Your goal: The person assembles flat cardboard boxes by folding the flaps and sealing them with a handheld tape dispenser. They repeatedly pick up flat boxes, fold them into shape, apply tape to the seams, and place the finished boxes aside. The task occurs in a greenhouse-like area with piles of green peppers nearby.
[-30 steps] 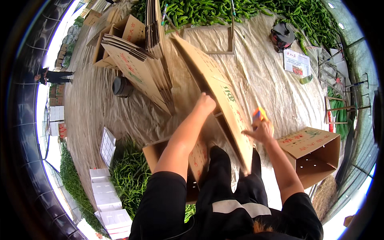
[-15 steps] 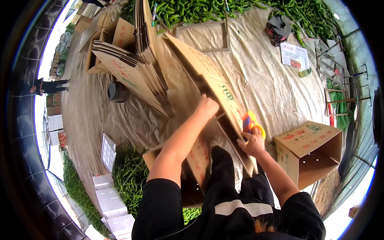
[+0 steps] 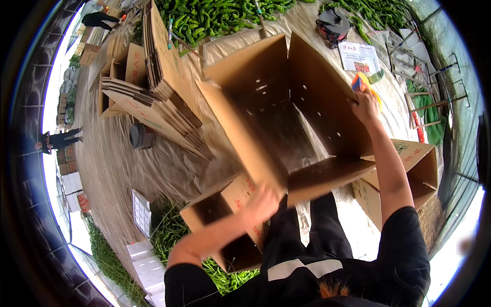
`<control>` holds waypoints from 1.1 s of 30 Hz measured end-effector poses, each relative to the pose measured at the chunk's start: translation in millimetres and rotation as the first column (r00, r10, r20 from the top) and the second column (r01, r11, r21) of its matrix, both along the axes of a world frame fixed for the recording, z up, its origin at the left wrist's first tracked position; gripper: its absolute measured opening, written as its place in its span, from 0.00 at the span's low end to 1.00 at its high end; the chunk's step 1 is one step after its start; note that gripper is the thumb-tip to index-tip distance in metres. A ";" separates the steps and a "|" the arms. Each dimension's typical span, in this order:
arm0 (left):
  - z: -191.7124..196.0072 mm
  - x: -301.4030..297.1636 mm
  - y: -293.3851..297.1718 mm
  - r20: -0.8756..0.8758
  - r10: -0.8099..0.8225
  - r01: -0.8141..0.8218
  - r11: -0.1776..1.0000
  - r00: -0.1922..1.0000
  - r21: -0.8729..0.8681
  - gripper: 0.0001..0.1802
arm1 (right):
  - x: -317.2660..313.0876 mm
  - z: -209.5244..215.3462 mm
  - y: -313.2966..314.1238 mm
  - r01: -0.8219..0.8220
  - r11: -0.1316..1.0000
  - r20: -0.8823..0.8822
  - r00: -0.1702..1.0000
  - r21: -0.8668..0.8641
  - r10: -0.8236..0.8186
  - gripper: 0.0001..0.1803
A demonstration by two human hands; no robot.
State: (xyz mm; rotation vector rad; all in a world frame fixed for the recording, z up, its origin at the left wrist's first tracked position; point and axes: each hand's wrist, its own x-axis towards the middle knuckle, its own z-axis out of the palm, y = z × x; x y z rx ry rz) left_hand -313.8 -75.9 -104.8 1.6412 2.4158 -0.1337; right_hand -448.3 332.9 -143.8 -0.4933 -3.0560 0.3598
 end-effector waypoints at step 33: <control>-321.2 63.6 157.6 0.350 0.896 -0.955 0.296 0.272 -0.015 0.37 | 58.7 -26.3 0.0 -0.208 0.960 -0.065 0.978 -0.188 0.199 0.11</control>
